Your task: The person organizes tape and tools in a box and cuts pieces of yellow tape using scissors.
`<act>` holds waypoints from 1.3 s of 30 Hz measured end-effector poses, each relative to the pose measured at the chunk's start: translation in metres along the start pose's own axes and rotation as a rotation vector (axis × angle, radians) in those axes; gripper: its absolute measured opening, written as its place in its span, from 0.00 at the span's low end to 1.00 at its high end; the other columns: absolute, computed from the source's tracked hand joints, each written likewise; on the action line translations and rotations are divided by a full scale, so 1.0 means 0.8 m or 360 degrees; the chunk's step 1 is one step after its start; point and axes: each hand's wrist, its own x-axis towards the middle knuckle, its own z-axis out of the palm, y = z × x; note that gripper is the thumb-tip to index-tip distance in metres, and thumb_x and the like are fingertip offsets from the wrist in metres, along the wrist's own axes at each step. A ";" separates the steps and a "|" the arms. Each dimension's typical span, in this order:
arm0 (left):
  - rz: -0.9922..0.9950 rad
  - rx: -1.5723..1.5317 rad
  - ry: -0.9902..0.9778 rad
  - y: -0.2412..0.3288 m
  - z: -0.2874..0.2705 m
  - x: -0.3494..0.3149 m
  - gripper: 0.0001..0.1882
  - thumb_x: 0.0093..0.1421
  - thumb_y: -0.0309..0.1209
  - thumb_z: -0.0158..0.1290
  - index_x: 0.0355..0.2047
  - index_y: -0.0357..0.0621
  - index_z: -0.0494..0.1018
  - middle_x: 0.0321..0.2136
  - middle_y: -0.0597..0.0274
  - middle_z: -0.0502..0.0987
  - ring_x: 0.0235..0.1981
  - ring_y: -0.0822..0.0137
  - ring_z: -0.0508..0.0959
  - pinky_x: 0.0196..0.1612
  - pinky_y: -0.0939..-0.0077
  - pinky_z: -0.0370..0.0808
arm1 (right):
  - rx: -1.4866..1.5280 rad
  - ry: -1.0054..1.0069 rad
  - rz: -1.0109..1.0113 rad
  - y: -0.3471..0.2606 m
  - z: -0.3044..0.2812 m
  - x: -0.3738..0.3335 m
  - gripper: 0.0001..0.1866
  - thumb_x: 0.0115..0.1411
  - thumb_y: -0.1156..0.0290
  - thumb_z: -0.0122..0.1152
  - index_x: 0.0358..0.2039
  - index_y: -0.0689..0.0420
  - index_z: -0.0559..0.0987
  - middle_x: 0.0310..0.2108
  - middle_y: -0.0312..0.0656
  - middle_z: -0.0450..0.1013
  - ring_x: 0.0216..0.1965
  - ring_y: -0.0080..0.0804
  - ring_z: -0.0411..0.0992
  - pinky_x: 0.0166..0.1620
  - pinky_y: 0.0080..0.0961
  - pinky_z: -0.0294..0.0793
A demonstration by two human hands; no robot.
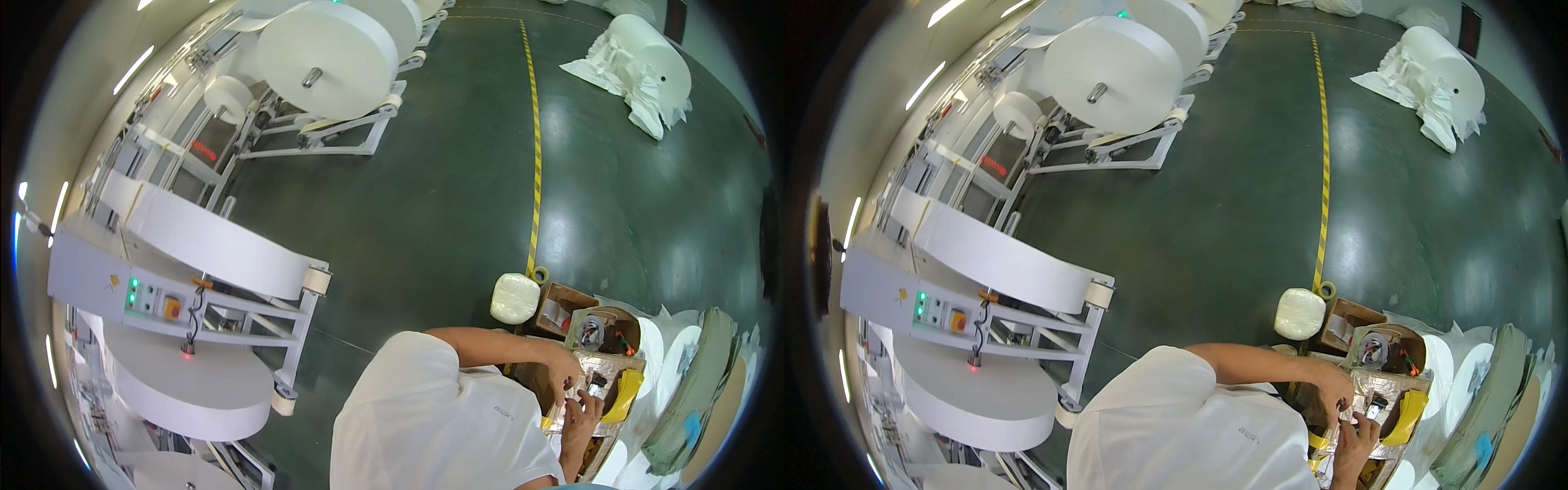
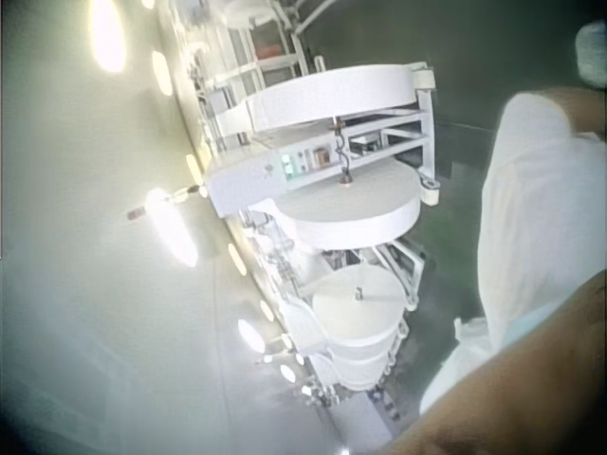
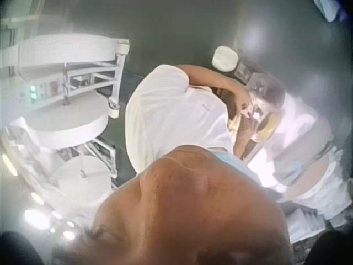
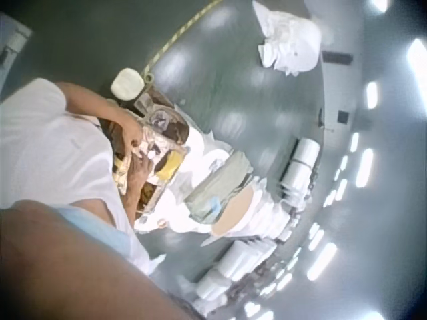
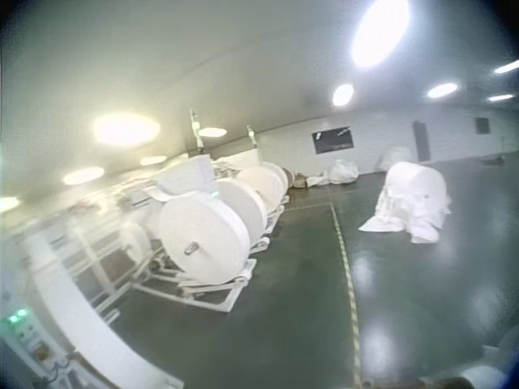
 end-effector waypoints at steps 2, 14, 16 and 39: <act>-0.0029 -0.0042 -0.0029 -0.007 -0.002 -0.016 0.40 0.50 0.71 0.71 0.31 0.38 0.87 0.31 0.46 0.87 0.35 0.49 0.87 0.41 0.54 0.82 | -0.0043 0.0010 -0.0113 0.005 -0.005 0.008 0.12 0.57 0.80 0.70 0.43 0.61 0.88 0.54 0.48 0.79 0.57 0.57 0.71 0.62 0.53 0.73; -0.0338 -0.0463 -0.0559 0.045 -0.057 0.010 0.24 0.65 0.50 0.69 0.41 0.38 0.87 0.30 0.59 0.88 0.32 0.67 0.86 0.40 0.70 0.82 | -0.0225 0.0084 0.0157 -0.002 -0.022 -0.040 0.19 0.60 0.67 0.63 0.51 0.52 0.87 0.60 0.47 0.77 0.64 0.49 0.71 0.69 0.52 0.69; 0.0014 -0.0170 -0.0404 0.051 -0.045 0.025 0.25 0.62 0.48 0.72 0.44 0.36 0.86 0.31 0.54 0.87 0.31 0.65 0.85 0.40 0.70 0.81 | -0.0112 0.0101 0.0397 -0.017 -0.022 -0.057 0.19 0.63 0.67 0.65 0.54 0.53 0.87 0.63 0.48 0.76 0.65 0.50 0.71 0.69 0.51 0.68; 0.0651 0.0813 -0.0425 0.067 -0.079 0.150 0.22 0.52 0.41 0.73 0.46 0.48 0.88 0.38 0.56 0.84 0.45 0.51 0.80 0.50 0.55 0.82 | 0.0163 0.0615 0.1088 0.024 0.049 -0.054 0.25 0.58 0.59 0.78 0.52 0.57 0.81 0.42 0.43 0.76 0.47 0.46 0.76 0.50 0.41 0.79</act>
